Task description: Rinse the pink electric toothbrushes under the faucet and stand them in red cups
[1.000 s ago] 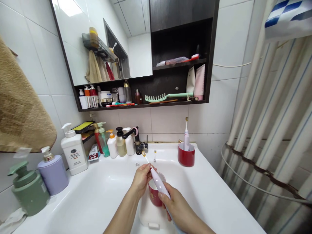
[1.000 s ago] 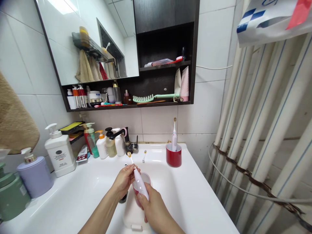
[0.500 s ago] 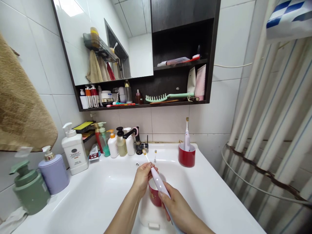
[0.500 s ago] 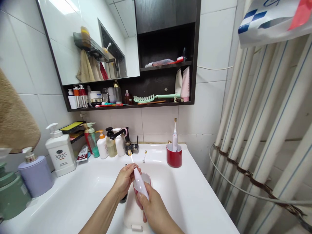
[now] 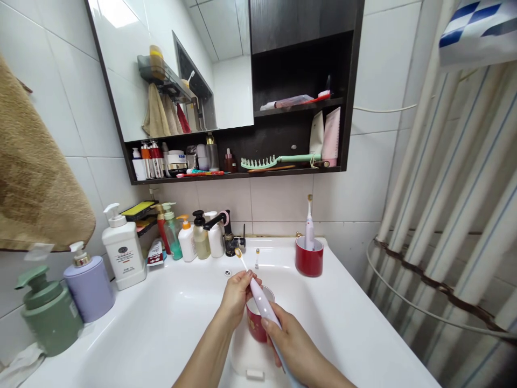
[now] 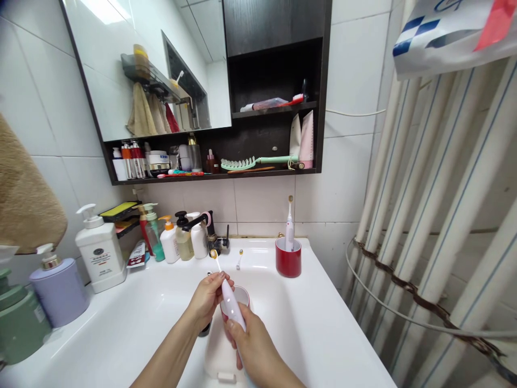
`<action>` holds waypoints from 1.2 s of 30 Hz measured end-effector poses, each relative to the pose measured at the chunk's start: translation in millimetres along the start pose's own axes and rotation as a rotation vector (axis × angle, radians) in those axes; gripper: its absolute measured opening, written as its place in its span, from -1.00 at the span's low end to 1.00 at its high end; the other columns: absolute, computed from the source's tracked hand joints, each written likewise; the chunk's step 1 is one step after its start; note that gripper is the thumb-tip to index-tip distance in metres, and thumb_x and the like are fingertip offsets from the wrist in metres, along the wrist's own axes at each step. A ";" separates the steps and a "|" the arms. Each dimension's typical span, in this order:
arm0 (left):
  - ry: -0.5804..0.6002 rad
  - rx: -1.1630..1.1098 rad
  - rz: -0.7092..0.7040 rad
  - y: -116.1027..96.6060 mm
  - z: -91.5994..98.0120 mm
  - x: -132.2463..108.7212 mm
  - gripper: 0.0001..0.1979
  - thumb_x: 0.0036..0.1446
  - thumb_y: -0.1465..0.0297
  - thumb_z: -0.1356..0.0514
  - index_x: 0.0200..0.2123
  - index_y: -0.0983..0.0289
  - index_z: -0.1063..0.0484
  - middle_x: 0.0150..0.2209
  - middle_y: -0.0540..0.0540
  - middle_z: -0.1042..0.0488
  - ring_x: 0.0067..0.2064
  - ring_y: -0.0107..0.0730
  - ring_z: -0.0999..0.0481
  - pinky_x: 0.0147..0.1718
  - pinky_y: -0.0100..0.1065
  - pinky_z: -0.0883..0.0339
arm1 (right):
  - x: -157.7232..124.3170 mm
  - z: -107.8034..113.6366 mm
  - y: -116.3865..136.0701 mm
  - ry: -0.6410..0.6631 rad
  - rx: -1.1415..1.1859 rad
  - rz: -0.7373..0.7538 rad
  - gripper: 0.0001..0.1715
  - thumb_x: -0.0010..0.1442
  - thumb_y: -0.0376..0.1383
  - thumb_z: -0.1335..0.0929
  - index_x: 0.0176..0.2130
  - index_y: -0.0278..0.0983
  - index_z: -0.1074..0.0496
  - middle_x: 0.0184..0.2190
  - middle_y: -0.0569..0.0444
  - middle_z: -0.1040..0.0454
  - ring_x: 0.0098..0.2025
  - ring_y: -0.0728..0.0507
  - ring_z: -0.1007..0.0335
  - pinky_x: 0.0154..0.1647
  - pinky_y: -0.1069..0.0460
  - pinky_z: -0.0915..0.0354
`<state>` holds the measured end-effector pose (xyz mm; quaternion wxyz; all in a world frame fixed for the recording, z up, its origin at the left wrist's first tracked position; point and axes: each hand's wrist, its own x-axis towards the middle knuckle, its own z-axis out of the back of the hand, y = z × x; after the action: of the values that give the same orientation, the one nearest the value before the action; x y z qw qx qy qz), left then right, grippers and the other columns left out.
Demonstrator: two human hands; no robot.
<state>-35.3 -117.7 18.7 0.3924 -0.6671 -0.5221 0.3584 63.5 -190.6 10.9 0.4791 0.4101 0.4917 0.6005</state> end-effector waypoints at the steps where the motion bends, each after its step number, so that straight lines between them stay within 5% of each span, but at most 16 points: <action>1: -0.006 -0.002 -0.003 -0.3 -0.3 -0.4 -0.80 -0.27 0.31 -0.16 -0.60 0.34 -0.26 -0.64 0.03 -0.37 -0.58 -0.52 -0.33 -0.50 -0.45 -0.18 | -0.2 -0.1 0.7 0.001 0.008 0.004 -0.75 0.01 -0.22 -0.12 -0.31 -0.29 -0.18 -0.67 0.25 -0.10 -0.75 0.12 0.02 -0.76 0.18 -0.04; 8: 0.003 -0.143 0.031 -5.7 -5.6 -5.1 -0.86 -0.19 0.37 -0.13 -0.61 0.34 -0.25 -0.66 0.00 -0.35 -0.57 -0.55 -0.34 -0.43 -0.45 -0.21 | -4.0 -0.6 10.7 0.097 0.239 -0.157 -0.68 -0.01 -0.06 -0.09 -0.39 -0.26 -0.12 -0.67 0.25 -0.12 -0.80 0.14 0.04 -0.82 0.20 0.06; 15: -0.038 -0.031 -0.031 -1.7 -6.1 -5.2 -0.84 -0.16 0.35 -0.10 -0.56 0.36 -0.28 -0.65 0.03 -0.37 -0.58 -0.52 -0.35 -0.50 -0.46 -0.20 | -0.9 -1.1 6.1 -0.043 0.040 -0.040 -0.77 0.00 -0.21 -0.14 -0.31 -0.28 -0.15 -0.68 0.26 -0.12 -0.76 0.13 0.00 -0.75 0.18 -0.01; 22: 0.011 -0.019 -0.003 0.0 -2.3 -1.1 -0.80 -0.22 0.30 -0.13 -0.58 0.34 -0.26 -0.65 0.03 -0.37 -0.58 -0.52 -0.34 -0.48 -0.45 -0.19 | -1.3 -3.3 3.1 0.051 0.199 -0.118 -0.72 0.01 -0.13 -0.11 -0.37 -0.29 -0.14 -0.71 0.27 -0.10 -0.79 0.13 0.03 -0.79 0.19 0.07; 30: -0.051 0.254 -0.110 4.9 5.9 -0.2 -0.84 -0.21 0.37 -0.10 -0.50 0.35 -0.29 -0.57 0.02 -0.36 -0.55 -0.54 -0.33 -0.53 -0.47 -0.14 | 19.0 11.5 21.7 -0.296 0.276 0.105 -0.74 -0.03 -0.15 -0.19 -0.35 -0.27 -0.14 -0.49 0.14 -0.29 -0.48 0.04 -0.22 -0.45 0.12 -0.18; 36: 0.039 0.492 -0.233 21.7 24.2 -7.5 -0.90 -0.22 0.49 -0.06 -0.51 0.35 -0.30 -0.55 0.04 -0.37 -0.48 -0.47 -0.33 -0.45 -0.42 -0.18 | 55.0 11.7 30.3 -0.363 0.230 0.165 -0.66 -0.10 -0.10 -0.21 -0.33 -0.24 -0.10 -0.40 0.08 -0.31 -0.44 -0.04 -0.28 -0.47 0.05 -0.22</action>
<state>-49.3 -124.5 -10.8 0.5913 -0.4940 -0.4848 0.4140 58.3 -136.3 44.0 0.4589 0.6022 0.4274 0.4940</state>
